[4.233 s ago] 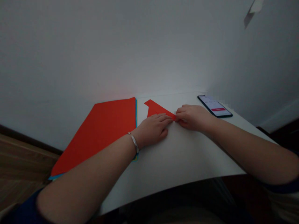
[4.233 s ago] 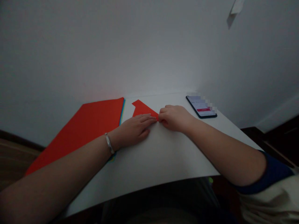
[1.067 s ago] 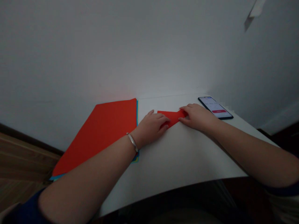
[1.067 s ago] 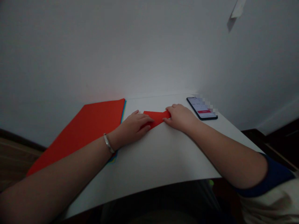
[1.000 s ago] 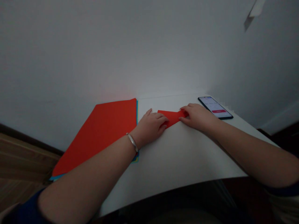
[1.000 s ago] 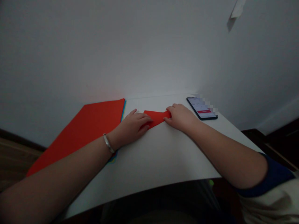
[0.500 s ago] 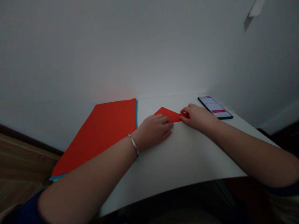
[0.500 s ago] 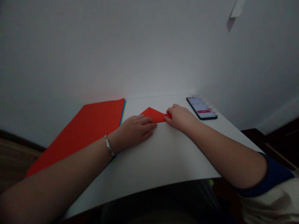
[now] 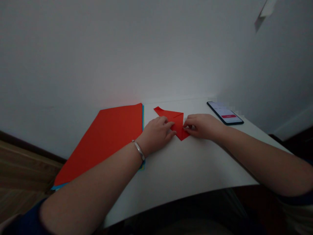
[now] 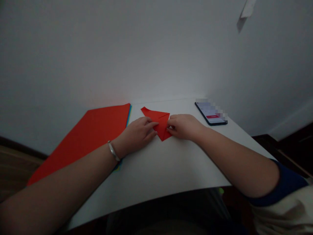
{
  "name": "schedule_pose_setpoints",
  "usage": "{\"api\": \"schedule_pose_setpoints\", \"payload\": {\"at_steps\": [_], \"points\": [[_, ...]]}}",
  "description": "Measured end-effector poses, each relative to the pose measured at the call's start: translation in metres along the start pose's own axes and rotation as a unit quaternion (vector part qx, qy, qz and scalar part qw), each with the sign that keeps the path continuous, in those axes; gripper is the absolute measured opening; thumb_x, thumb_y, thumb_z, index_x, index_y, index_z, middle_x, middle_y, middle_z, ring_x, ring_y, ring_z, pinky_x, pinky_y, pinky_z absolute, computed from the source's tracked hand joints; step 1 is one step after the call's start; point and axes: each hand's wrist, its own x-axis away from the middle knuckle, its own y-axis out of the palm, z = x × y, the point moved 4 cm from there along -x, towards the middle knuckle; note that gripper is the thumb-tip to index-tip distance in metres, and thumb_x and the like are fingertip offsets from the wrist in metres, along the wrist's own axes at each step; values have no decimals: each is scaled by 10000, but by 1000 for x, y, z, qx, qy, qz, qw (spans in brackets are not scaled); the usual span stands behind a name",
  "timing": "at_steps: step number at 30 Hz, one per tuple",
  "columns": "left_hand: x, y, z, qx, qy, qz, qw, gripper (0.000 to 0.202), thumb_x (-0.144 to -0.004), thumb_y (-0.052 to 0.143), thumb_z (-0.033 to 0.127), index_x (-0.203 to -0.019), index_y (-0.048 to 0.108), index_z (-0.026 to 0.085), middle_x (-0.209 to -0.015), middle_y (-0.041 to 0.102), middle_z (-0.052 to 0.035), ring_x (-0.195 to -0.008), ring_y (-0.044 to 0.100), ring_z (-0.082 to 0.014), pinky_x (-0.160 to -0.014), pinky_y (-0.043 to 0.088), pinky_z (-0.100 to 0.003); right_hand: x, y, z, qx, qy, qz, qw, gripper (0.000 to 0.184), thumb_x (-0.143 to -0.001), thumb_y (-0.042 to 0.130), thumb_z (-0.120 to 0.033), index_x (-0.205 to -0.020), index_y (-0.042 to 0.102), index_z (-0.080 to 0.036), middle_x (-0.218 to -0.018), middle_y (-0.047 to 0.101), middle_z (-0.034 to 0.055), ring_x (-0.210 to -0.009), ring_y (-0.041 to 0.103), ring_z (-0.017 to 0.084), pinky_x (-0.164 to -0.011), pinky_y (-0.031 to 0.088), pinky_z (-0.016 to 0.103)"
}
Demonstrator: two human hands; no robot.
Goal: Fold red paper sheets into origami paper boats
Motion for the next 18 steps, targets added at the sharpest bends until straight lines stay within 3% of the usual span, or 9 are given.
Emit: {"api": "schedule_pose_setpoints", "payload": {"at_steps": [5, 8, 11, 13, 18], "points": [[0, 1, -1, 19, 15, 5, 1000, 406, -962, 489, 412, -1227, 630, 140, -1134, 634, -137, -1073, 565, -268, -957, 460, -426, 1, 3, -4, -45, -72, 31, 996, 208, -868, 572, -252, -997, 734, -233, -1050, 717, 58, -951, 636, 217, -749, 457, 317], [1, 3, -1, 27, 22, -19, 999, 486, -939, 526, 462, -1299, 598, 143, -1289, 595, -161, -1217, 521, -306, -1074, 378, -492, 2, 4, -4, -51, -96, 46, 993, 224, -862, 581, -240, -1024, 735, -246, -1045, 716, 57, -950, 634, 220, -764, 480, 333], [1, 6, -1, 39, 21, -62, 997, 692, -883, 565, 589, -1416, 497, 152, -1463, 476, -183, -1339, 439, -348, -1154, 253, -569, 2, 6, -3, -53, -106, 58, 991, 205, -874, 579, -259, -998, 739, -226, -1012, 710, 74, -941, 624, 225, -782, 494, 351], [1, 7, -1, 52, 19, -76, 996, 741, -869, 567, 619, -1432, 472, 146, -1507, 433, -179, -1380, 401, -346, -1174, 226, -561, 2, 6, -2, -61, -113, 67, 989, 197, -881, 578, -271, -976, 739, -207, -1022, 705, 88, -951, 618, 227, -809, 497, 362], [-1, 5, -1, 92, 11, -76, 993, 626, -904, 568, 514, -1391, 497, 128, -1500, 457, -165, -1398, 401, -318, -1180, 269, -508, -1, 5, -5, -91, -142, 63, 984, 171, -879, 574, -244, -963, 718, -209, -1048, 722, 78, -975, 633, 215, -881, 483, 374]]}}
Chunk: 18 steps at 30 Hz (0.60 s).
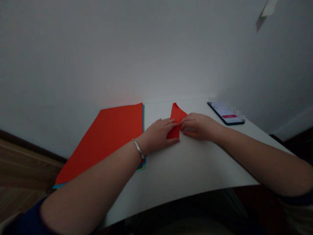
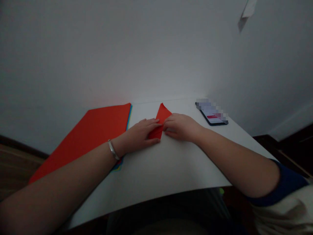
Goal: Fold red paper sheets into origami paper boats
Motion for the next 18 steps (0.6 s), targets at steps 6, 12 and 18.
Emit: {"api": "schedule_pose_setpoints", "payload": {"at_steps": [6, 12, 18], "points": [[1, -2, 1, 67, 21, 3, 998, 548, -902, 597, 381, -1371, 489, 120, -1446, 517, -161, -1359, 455, -280, -1159, 332, -462, -3, -1, -3, -7, 24, -23, 999, 179, -856, 604, -253, -990, 706, -192, -1013, 720, 93, -937, 647, 230, -847, 486, 385], [2, 1, -2, 44, 19, -5, 999, 644, -856, 620, 527, -1353, 513, 132, -1467, 475, -171, -1377, 416, -308, -1169, 307, -461, -2, 3, -2, -38, 32, -16, 999, 309, -829, 671, -350, -1102, 705, -209, -1084, 696, 95, -1009, 619, 243, -862, 475, 385], [0, -3, -1, 27, 23, 5, 999, 591, -899, 549, 533, -1339, 534, 138, -1429, 509, -164, -1347, 437, -311, -1133, 344, -469, -6, 6, -6, -28, 106, -10, 994, 355, -786, 727, -440, -1071, 741, -227, -1030, 681, 94, -953, 599, 238, -838, 454, 385]]}}
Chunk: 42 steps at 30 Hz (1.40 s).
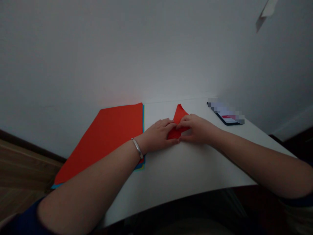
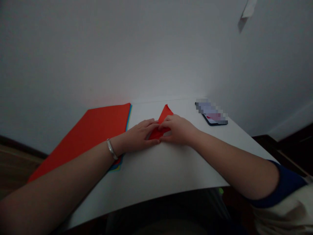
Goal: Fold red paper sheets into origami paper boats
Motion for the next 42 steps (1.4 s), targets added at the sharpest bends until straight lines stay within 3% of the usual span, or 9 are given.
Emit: {"api": "schedule_pose_setpoints", "payload": {"at_steps": [8, 14, 18, 22, 29, 33, 37, 42], "points": [[-1, -4, -1, -6, 14, -4, 1000, 570, -867, 626, 489, -1329, 541, 166, -1411, 526, -145, -1316, 474, -301, -1111, 370, -445, -3, 2, -6, 27, 39, 26, 999, 269, -826, 695, -400, -1008, 738, -206, -986, 683, 92, -917, 594, 234, -809, 426, 369], [-2, -3, -1, -15, 25, 23, 999, 391, -958, 534, 352, -1296, 576, 159, -1351, 575, -127, -1265, 516, -258, -1081, 407, -419, -1, 0, -9, 23, 4, 33, 999, 260, -853, 629, -341, -1022, 722, -166, -966, 670, 105, -907, 584, 232, -803, 428, 365], [-4, -2, -2, -2, 28, 33, 999, 389, -991, 470, 362, -1309, 583, 168, -1347, 583, -119, -1239, 534, -248, -1068, 420, -419, 1, -1, -5, -3, -31, 19, 999, 272, -810, 626, -243, -1059, 710, -172, -1012, 675, 109, -953, 594, 235, -830, 438, 363], [-6, -1, -4, 11, 37, 28, 999, 385, -1005, 426, 378, -1271, 613, 171, -1350, 584, -122, -1254, 524, -246, -1078, 407, -425, 0, 1, -6, -3, -31, 11, 999, 273, -867, 526, -173, -1077, 701, -175, -1052, 687, 106, -983, 603, 224, -840, 444, 352], [-5, 2, -7, -44, 54, 38, 997, 447, -956, 513, 466, -1287, 598, 178, -1370, 579, -136, -1244, 533, -278, -1051, 404, -455, 2, -1, -12, 89, -14, 20, 996, 232, -900, 542, -275, -1015, 738, -225, -1007, 708, 68, -902, 615, 214, -715, 416, 319], [-5, -6, 0, -100, 48, 60, 992, 290, -932, 565, 405, -1057, 689, 175, -1119, 701, -95, -1040, 630, -261, -936, 455, -418, 4, -6, -11, 117, 26, 21, 993, 200, -866, 562, -294, -904, 749, -231, -893, 700, 47, -818, 608, 203, -626, 373, 308], [-6, -11, 6, -105, 45, 55, 992, 223, -917, 575, 337, -934, 699, 151, -973, 726, -98, -940, 657, -250, -883, 478, -409, 4, -9, -11, 113, 32, 25, 993, 177, -854, 568, -284, -823, 727, -211, -862, 688, 53, -799, 593, 196, -611, 360, 304], [-6, -8, 5, -21, 74, 49, 996, 274, -961, 483, 276, -1076, 710, 176, -1159, 714, -92, -1071, 647, -227, -975, 479, -412, 3, -4, -5, 31, 17, 33, 999, 200, -907, 559, -327, -902, 721, -208, -926, 695, 57, -865, 595, 191, -697, 401, 302]]}}
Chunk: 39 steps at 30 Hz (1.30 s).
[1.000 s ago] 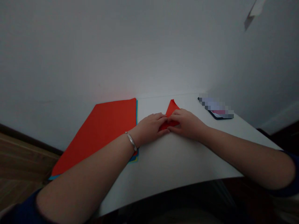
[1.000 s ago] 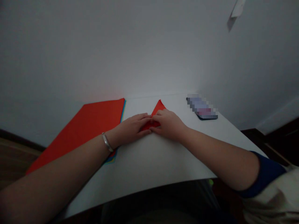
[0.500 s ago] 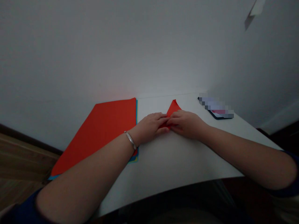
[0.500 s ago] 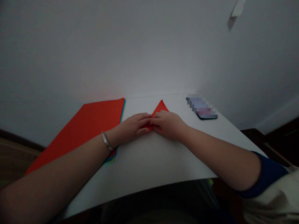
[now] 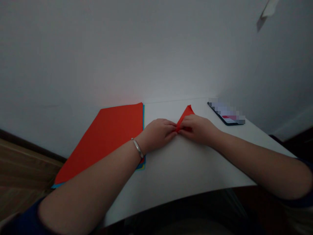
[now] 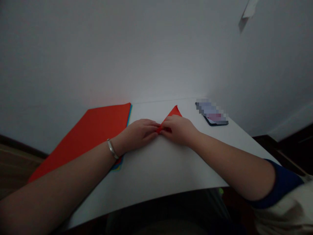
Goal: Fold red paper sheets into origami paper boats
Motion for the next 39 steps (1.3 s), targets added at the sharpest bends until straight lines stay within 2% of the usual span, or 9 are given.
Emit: {"api": "schedule_pose_setpoints", "payload": {"at_steps": [5, 11, 19, 23, 26, 30, 33, 39], "points": [[0, 5, -5, 60, 4, 11, 998, 279, -967, 462, 222, -1126, 689, 195, -1265, 673, -73, -1171, 603, -200, -1057, 444, -394, -3, 8, 9, -60, -2, 0, 998, 173, -895, 597, -313, -887, 722, -193, -871, 687, 56, -828, 587, 180, -734, 416, 305], [0, 6, -9, 72, -35, 9, 997, 199, -924, 543, 218, -1073, 660, 157, -1082, 702, -90, -1029, 636, -208, -966, 490, -384, -5, 12, 13, -64, 22, 4, 998, 133, -864, 616, -266, -824, 711, -183, -790, 661, 37, -723, 543, 153, -661, 386, 279], [0, 6, -8, 78, -55, 17, 995, 289, -923, 546, 226, -1202, 589, 164, -1192, 673, -103, -1111, 613, -228, -989, 473, -400, -7, 13, 14, -59, 45, -16, 997, 126, -860, 614, -278, -826, 695, -187, -772, 649, 32, -704, 537, 149, -636, 363, 274], [-1, 8, -9, 86, -57, 16, 995, 227, -909, 528, 184, -1127, 589, 162, -1140, 667, -97, -1088, 599, -227, -981, 469, -406, -6, 12, 11, -37, 54, -16, 998, 124, -871, 596, -275, -825, 662, -180, -823, 647, 52, -754, 544, 166, -649, 371, 281], [0, 11, -14, 107, -80, 12, 991, 131, -886, 524, 153, -999, 586, 176, -1037, 668, -71, -990, 608, -210, -906, 492, -376, -5, 12, 9, -29, 49, -14, 998, 101, -872, 590, -255, -857, 661, -184, -847, 642, 60, -821, 549, 192, -682, 384, 295], [1, 12, -18, 139, -108, 29, 984, 118, -864, 523, 133, -963, 557, 187, -964, 663, -44, -870, 601, -185, -806, 496, -333, -4, 12, 10, -39, 46, 4, 998, 71, -853, 606, -231, -875, 651, -180, -856, 641, 63, -861, 547, 209, -705, 397, 306], [0, 11, -16, 115, -82, 25, 990, 112, -845, 524, 115, -922, 574, 178, -923, 650, -47, -840, 584, -184, -785, 484, -325, -4, 11, 10, -46, 46, 15, 998, 83, -847, 606, -220, -911, 644, -184, -891, 653, 63, -862, 556, 205, -696, 404, 302], [-2, 6, -12, 98, -20, -3, 995, 181, -863, 486, 85, -869, 639, 181, -916, 670, -32, -873, 605, -162, -832, 477, -296, 0, 8, 4, -22, -24, 22, 999, 159, -878, 564, -181, -910, 711, -230, -971, 679, 44, -934, 597, 194, -701, 402, 285]]}}
